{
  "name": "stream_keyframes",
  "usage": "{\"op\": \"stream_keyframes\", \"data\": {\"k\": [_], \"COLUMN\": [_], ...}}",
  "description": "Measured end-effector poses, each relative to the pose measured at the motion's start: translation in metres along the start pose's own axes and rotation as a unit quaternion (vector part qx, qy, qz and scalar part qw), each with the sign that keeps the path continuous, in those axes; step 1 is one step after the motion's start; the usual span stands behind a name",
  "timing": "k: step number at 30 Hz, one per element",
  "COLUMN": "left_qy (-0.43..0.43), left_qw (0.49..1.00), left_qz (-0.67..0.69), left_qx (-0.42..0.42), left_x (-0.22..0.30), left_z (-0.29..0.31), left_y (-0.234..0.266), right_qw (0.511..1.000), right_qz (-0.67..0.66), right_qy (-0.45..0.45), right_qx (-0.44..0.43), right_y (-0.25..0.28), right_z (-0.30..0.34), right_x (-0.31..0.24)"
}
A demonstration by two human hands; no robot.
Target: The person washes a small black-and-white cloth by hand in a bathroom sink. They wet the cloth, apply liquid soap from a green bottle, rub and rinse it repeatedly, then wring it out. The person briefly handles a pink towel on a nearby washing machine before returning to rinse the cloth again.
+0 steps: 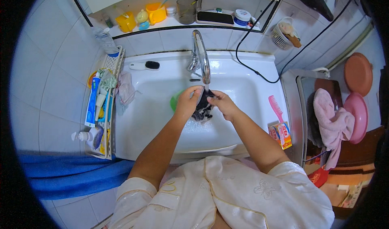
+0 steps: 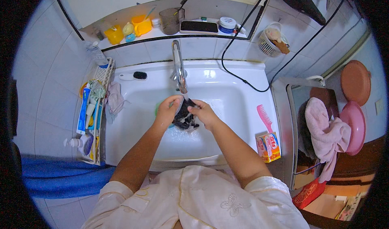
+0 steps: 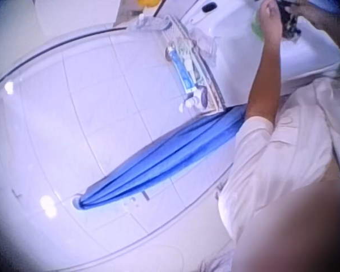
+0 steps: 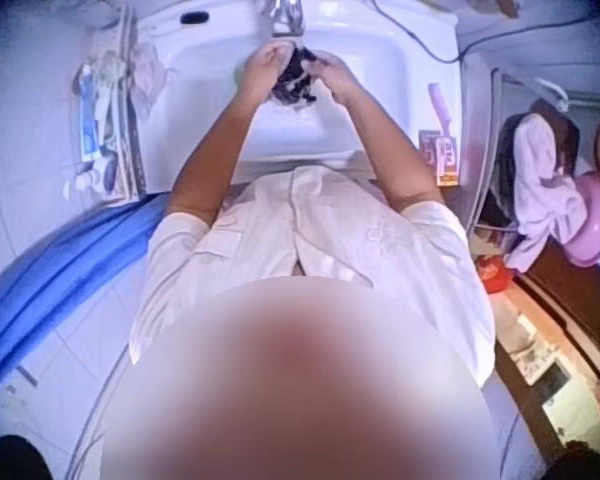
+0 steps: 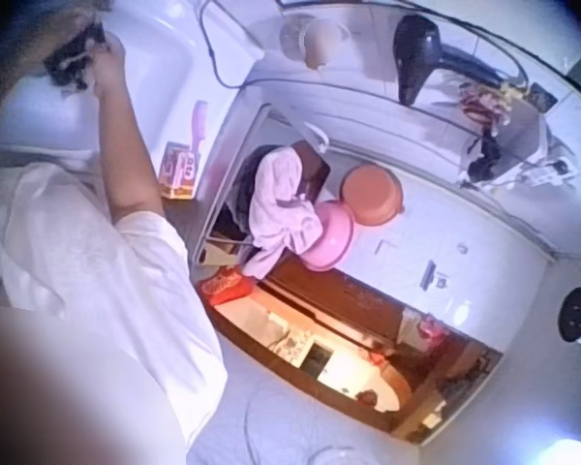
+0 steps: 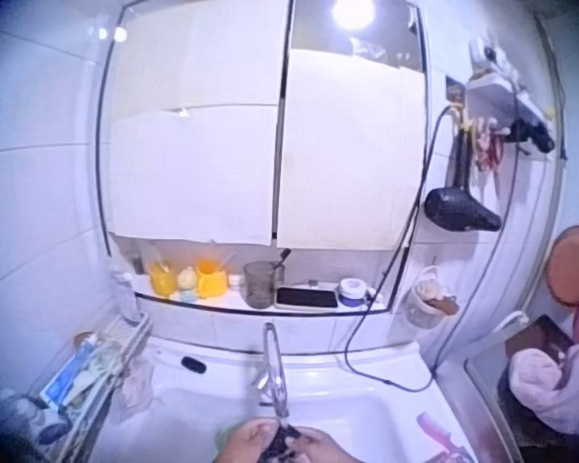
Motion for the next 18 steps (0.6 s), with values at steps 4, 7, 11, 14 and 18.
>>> {"op": "stream_keyframes", "data": {"k": [4,7,11,14,18], "left_qy": [0.088,-0.052,0.0,-0.093,-0.052], "left_qw": [0.995,0.985,0.963,0.908,0.891], "left_qz": [0.035,-0.163,-0.253,-0.405,-0.442], "left_qx": [-0.041,-0.031,-0.09,-0.053,-0.094], "left_x": [-0.009,-0.01,0.013,0.016,0.033], "left_z": [0.002,-0.004,0.012,0.033,0.048], "left_y": [-0.002,-0.001,-0.014,-0.018,-0.002], "right_qw": [0.997,0.993,0.92,0.902,0.902], "right_qz": [0.062,-0.086,-0.358,-0.377,-0.386], "right_qy": [-0.003,-0.082,-0.159,-0.206,-0.162], "right_qx": [0.052,-0.017,0.023,0.051,0.104], "right_y": [-0.002,-0.029,-0.043,-0.063,-0.065], "right_z": [-0.004,0.002,0.002,0.001,-0.019], "right_x": [0.012,0.005,0.018,-0.003,0.024]}}
Point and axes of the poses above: each hand's wrist, its own z-axis away from the middle knuckle, its own y-axis out of the back of the hand, x = y × z, the point moved 4 cm from there along -z, towards the middle knuckle, and after that the axes turned 10 degrees about y, right-handed, at the moved point
